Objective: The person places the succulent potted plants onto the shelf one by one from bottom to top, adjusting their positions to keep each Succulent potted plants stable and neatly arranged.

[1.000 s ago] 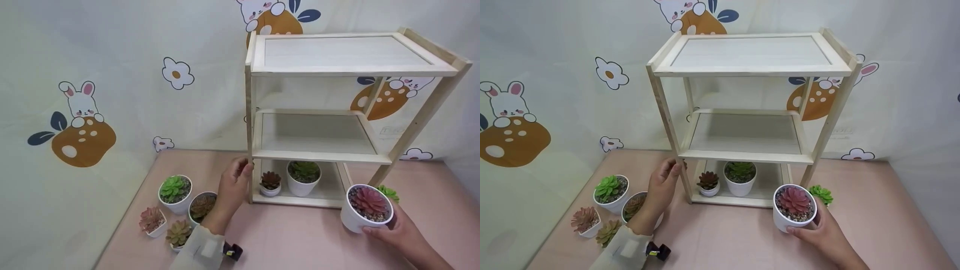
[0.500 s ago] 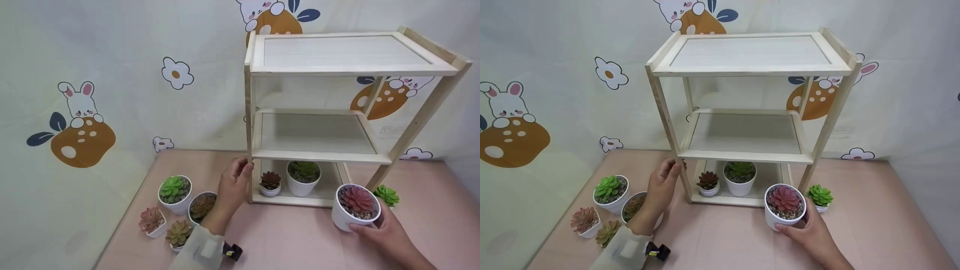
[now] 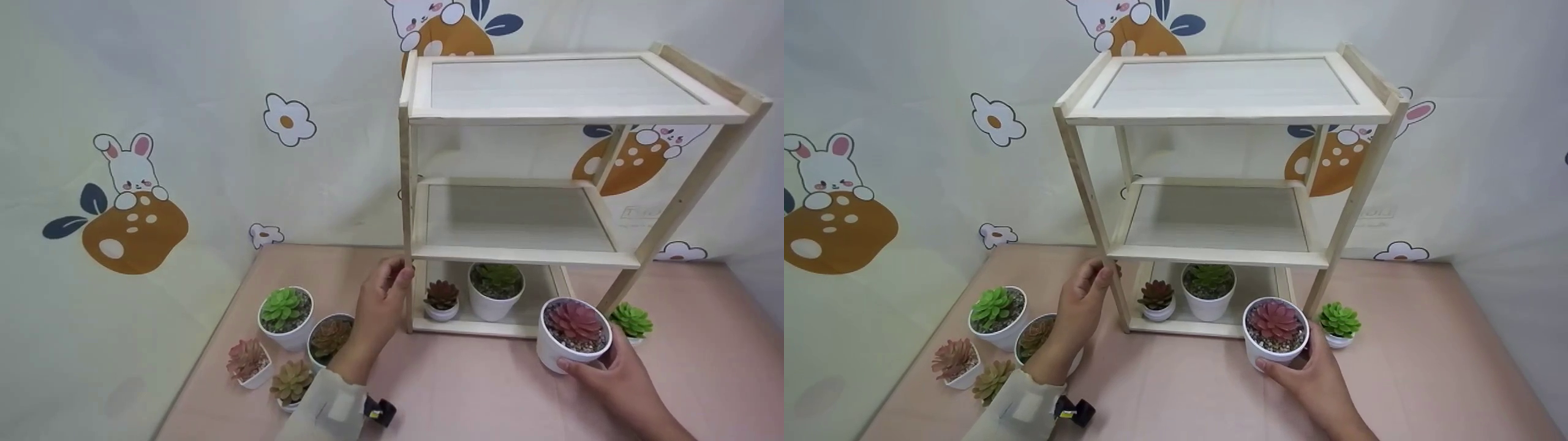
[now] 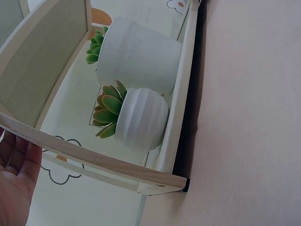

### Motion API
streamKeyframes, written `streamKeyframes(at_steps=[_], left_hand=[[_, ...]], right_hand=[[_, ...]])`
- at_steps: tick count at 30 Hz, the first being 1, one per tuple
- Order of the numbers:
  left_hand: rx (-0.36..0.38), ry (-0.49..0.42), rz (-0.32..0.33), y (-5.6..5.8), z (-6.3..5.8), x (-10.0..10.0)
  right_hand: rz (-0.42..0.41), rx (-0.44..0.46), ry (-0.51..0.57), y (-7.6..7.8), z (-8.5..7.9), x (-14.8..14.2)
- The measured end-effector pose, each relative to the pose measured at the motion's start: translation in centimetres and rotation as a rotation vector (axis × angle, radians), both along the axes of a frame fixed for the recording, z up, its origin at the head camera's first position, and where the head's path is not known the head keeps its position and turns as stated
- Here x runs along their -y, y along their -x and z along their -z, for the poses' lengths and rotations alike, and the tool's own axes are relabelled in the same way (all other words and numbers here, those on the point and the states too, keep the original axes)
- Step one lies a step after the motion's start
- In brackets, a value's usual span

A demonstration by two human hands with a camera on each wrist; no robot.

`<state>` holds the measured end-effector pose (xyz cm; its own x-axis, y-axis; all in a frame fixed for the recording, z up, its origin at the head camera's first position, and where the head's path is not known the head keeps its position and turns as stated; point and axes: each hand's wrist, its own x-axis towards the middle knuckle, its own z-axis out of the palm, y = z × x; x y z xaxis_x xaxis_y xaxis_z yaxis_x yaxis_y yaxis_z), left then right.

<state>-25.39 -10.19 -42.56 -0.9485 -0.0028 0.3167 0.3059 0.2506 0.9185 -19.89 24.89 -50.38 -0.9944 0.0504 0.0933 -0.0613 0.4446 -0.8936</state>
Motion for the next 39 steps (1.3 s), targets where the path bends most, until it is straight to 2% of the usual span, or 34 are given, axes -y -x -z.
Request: streamKeyframes(at_steps=[10, 18, 28, 34, 39], left_hand=[[0.002, 0.013, 0.008, -0.1, -0.1, 0.0], [0.013, 0.018, 0.01, 0.0, -0.1, 0.0], [0.014, 0.006, 0.011, 0.0, -0.1, 0.1], [-0.009, 0.011, 0.012, 0.0, 0.0, 0.1], [-0.034, 0.015, 0.019, 0.0, 0.0, 0.2]], right_hand=[[0.095, 0.019, -0.006, 0.2, 0.0, 1.3], [0.122, 0.048, -0.011, 0.3, 0.0, 1.8], [0.123, 0.034, -0.08, 0.6, -0.3, 1.9], [0.147, 0.014, -0.192, 0.7, -0.4, 2.0], [0.153, -0.015, -0.235, 0.9, -0.6, 1.8]])
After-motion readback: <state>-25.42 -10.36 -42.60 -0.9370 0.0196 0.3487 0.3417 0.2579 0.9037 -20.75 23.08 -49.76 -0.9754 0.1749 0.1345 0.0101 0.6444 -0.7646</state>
